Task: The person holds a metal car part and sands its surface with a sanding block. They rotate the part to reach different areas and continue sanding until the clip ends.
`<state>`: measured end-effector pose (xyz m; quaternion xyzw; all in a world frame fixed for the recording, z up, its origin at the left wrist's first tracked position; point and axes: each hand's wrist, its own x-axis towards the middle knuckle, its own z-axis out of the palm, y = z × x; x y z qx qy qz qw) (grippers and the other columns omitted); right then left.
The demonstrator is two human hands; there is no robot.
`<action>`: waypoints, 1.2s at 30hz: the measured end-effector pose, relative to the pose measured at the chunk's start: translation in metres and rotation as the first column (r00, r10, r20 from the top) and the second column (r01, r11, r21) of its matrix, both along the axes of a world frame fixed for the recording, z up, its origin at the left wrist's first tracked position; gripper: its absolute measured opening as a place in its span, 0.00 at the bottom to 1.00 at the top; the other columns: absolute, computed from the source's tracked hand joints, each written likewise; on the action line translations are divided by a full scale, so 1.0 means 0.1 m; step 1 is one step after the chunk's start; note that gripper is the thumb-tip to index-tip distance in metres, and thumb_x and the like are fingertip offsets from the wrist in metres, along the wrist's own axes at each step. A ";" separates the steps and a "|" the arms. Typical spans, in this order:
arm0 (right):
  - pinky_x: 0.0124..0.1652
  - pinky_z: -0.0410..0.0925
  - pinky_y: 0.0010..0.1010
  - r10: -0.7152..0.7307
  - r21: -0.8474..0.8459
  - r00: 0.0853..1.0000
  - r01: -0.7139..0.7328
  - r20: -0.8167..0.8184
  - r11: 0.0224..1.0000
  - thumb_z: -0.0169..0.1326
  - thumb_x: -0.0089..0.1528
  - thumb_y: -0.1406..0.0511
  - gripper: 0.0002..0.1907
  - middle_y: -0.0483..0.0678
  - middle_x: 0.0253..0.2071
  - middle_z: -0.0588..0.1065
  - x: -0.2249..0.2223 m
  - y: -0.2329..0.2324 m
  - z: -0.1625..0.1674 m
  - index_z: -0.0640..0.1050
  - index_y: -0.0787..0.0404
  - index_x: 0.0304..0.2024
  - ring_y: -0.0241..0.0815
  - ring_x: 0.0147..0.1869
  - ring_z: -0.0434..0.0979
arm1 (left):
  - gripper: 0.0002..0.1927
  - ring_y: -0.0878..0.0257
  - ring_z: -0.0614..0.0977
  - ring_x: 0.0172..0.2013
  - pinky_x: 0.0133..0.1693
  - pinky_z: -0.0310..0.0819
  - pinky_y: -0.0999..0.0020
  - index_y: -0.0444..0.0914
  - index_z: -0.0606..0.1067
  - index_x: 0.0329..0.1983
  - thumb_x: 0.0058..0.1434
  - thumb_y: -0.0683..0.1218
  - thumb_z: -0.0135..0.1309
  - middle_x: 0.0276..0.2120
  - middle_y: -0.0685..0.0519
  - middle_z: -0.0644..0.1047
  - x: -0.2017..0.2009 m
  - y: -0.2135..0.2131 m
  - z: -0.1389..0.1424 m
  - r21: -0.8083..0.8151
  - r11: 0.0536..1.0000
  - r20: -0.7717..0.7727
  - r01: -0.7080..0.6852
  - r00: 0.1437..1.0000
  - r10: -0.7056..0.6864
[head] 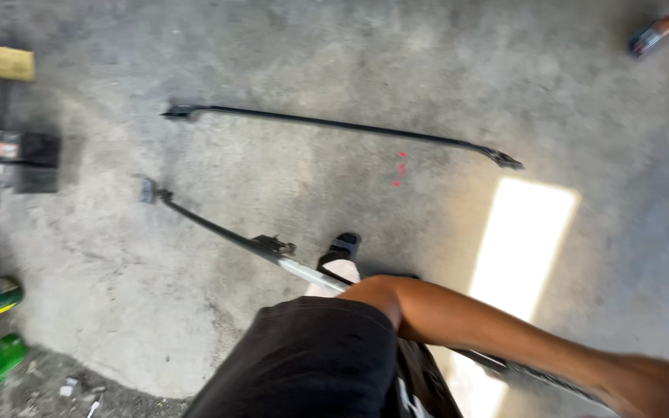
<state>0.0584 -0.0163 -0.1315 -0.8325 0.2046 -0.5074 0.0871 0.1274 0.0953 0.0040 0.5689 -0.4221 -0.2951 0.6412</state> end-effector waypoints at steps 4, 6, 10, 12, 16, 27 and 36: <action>0.44 0.80 0.27 -0.118 0.019 0.993 0.119 -0.003 0.993 0.53 0.75 0.63 0.13 0.55 0.46 0.79 -0.28 -0.40 0.22 0.75 0.67 0.55 0.42 0.43 0.85 | 0.49 0.51 0.86 0.43 0.41 0.84 0.57 0.44 0.61 0.74 0.44 0.53 0.58 0.51 0.43 0.83 -0.07 -0.27 -0.17 -0.016 0.999 -0.044 0.036 0.998 -0.036; 0.44 0.80 0.27 -0.208 0.053 0.978 0.207 0.013 0.977 0.53 0.75 0.63 0.13 0.55 0.46 0.79 -0.40 -0.49 0.24 0.75 0.67 0.55 0.42 0.43 0.85 | 0.51 0.51 0.86 0.42 0.39 0.87 0.57 0.43 0.60 0.74 0.42 0.51 0.59 0.51 0.41 0.81 -0.13 -0.37 -0.28 -0.078 0.997 -0.062 0.024 0.998 -0.029; 0.44 0.80 0.27 -0.368 0.089 0.928 0.372 -0.065 0.924 0.54 0.75 0.63 0.13 0.55 0.46 0.79 -0.56 -0.42 0.13 0.75 0.67 0.55 0.43 0.43 0.85 | 0.46 0.56 0.86 0.29 0.32 0.85 0.61 0.43 0.62 0.71 0.43 0.48 0.56 0.42 0.46 0.83 -0.26 -0.48 -0.47 -0.015 0.998 -0.132 0.062 0.989 -0.064; 0.47 0.81 0.31 -0.041 0.165 0.978 0.075 -0.203 0.983 0.54 0.77 0.64 0.11 0.56 0.48 0.80 -0.63 -0.38 0.08 0.77 0.67 0.55 0.46 0.46 0.86 | 0.45 0.59 0.85 0.34 0.36 0.86 0.63 0.42 0.63 0.72 0.46 0.47 0.58 0.41 0.45 0.84 -0.28 -0.51 -0.54 -0.113 0.992 -0.140 0.051 0.988 -0.067; 0.47 0.79 0.29 -0.298 0.046 0.953 0.300 -0.048 0.953 0.46 0.75 0.66 0.18 0.60 0.59 0.76 -0.75 -0.39 0.07 0.68 0.72 0.63 0.43 0.53 0.86 | 0.45 0.59 0.84 0.30 0.30 0.85 0.62 0.42 0.62 0.71 0.44 0.45 0.55 0.41 0.47 0.84 -0.33 -0.56 -0.61 -0.012 0.994 -0.131 0.105 0.986 -0.106; 0.48 0.83 0.35 0.002 0.260 0.992 0.031 -0.125 0.965 0.48 0.77 0.59 0.20 0.57 0.58 0.76 -0.95 -0.63 0.08 0.73 0.67 0.65 0.46 0.53 0.83 | 0.45 0.57 0.85 0.32 0.35 0.87 0.59 0.38 0.66 0.70 0.40 0.42 0.53 0.37 0.46 0.84 -0.37 -0.60 -0.66 0.036 0.994 -0.189 0.103 0.977 -0.095; 0.48 0.81 0.40 0.032 0.315 0.987 0.019 -0.156 0.949 0.47 0.74 0.60 0.19 0.59 0.53 0.68 -0.87 -0.53 0.15 0.72 0.72 0.58 0.49 0.57 0.77 | 0.42 0.60 0.87 0.35 0.40 0.87 0.58 0.37 0.68 0.68 0.43 0.42 0.53 0.40 0.49 0.86 -0.26 -0.68 -0.67 -0.084 0.995 -0.186 0.043 0.981 -0.058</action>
